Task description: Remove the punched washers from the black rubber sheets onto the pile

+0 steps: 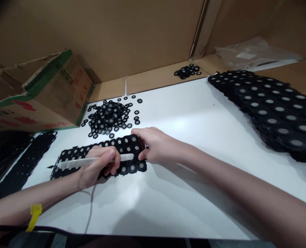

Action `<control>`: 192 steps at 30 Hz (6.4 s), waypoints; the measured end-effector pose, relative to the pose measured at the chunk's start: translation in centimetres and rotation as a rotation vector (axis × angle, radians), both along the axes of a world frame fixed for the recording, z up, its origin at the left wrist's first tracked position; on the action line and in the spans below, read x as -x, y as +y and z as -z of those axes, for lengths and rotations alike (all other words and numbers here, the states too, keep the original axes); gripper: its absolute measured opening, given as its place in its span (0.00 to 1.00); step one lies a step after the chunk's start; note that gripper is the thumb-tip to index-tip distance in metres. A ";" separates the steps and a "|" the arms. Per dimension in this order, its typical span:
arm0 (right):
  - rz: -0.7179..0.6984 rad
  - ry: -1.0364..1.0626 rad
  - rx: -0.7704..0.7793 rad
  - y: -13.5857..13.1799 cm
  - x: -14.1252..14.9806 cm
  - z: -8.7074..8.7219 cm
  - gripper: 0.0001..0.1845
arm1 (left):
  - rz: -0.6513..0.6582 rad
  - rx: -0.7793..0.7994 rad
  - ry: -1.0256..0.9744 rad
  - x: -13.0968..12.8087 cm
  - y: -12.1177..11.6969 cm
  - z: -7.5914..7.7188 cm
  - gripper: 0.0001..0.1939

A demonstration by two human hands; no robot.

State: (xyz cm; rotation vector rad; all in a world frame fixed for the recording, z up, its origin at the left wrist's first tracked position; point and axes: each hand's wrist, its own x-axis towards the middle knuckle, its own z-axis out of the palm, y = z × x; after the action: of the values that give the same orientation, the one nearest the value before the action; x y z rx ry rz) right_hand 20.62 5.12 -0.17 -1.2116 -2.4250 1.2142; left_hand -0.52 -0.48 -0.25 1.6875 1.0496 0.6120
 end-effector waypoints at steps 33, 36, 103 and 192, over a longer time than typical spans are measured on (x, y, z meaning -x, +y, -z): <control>-0.050 -0.064 -0.020 -0.2 0.3 -0.5 0.18 | 0.134 0.009 0.123 -0.2 0.3 -0.4 0.26; -0.077 -0.083 -0.027 -0.2 -0.1 -0.5 0.16 | 0.098 -0.049 0.110 -0.1 0.0 -0.1 0.26; -0.208 0.075 0.158 -0.2 -0.7 -0.9 0.23 | 0.218 0.035 -0.063 -0.5 -1.4 -0.3 0.22; 0.111 -0.153 -0.120 -0.4 1.1 0.9 0.06 | 0.039 -0.112 0.046 0.9 0.9 0.1 0.23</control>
State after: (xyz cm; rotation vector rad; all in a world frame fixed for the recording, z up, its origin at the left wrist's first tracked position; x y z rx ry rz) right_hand 19.47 4.76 -1.08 -1.4293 -2.4580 0.9633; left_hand -1.46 0.46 -0.32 1.8225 1.0288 0.6192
